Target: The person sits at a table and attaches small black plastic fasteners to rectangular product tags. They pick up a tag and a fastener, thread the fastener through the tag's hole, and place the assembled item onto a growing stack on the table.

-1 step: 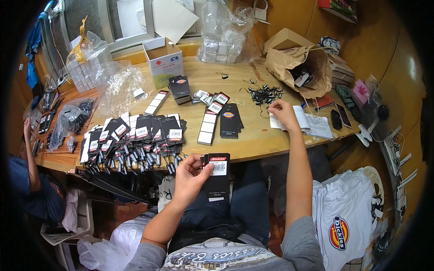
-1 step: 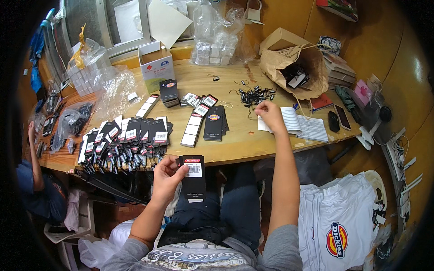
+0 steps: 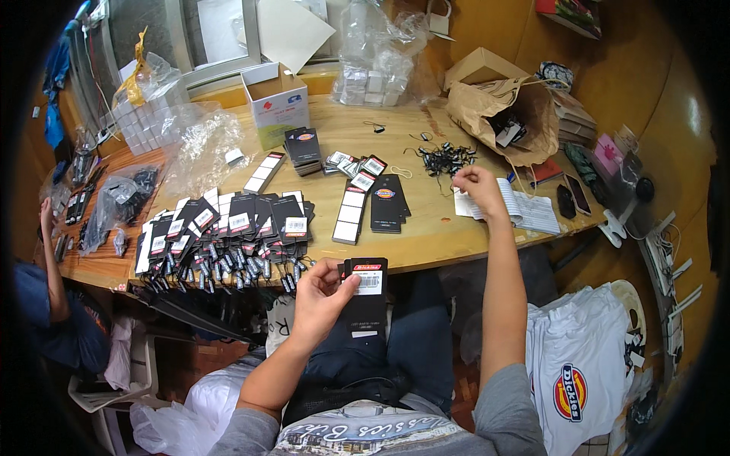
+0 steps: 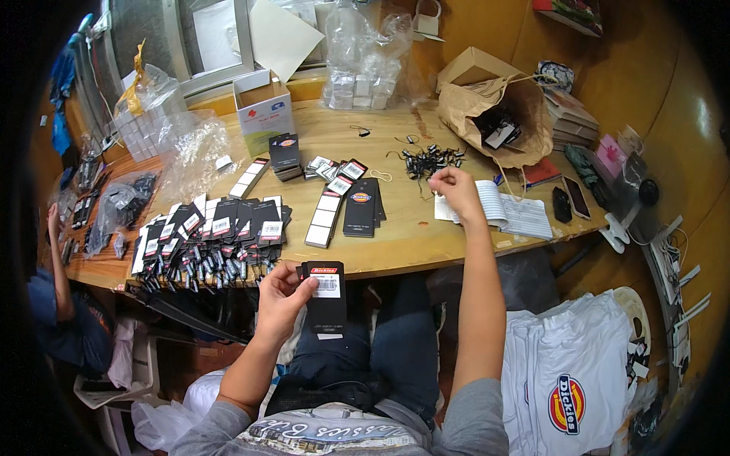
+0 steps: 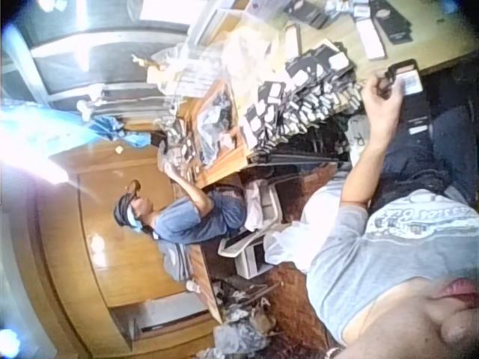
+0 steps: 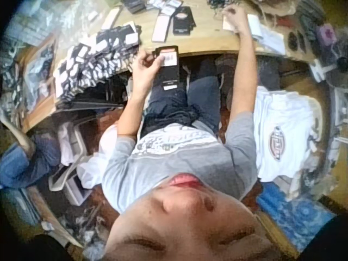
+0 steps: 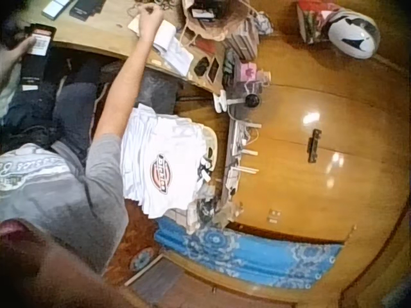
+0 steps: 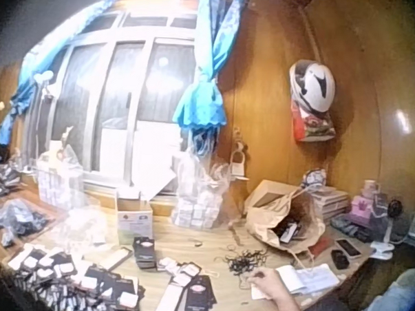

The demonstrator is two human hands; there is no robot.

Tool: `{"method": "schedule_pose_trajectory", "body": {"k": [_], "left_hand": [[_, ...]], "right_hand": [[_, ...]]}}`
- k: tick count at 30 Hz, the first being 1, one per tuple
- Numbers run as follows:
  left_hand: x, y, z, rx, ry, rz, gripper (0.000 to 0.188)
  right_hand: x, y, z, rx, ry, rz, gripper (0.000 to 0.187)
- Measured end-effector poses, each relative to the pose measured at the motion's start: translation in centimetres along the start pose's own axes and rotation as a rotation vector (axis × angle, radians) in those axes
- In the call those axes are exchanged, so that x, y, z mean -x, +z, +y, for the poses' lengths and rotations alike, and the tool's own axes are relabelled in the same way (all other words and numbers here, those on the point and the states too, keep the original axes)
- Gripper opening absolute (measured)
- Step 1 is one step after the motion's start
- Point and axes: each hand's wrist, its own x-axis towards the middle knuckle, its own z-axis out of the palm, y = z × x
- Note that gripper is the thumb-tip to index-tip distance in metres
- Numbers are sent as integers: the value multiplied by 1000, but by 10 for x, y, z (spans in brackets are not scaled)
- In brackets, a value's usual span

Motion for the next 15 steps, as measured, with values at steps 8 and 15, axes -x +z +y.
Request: {"method": "schedule_pose_trajectory", "body": {"k": [8, 15], "left_hand": [[-8, 7, 0, 83, -16, -81, 16], [-19, 21, 23, 120, 21, -220, 17]], "right_hand": [[30, 8, -59, -823, 116, -141, 21], [83, 46, -108, -818, 56, -360, 18]]}}
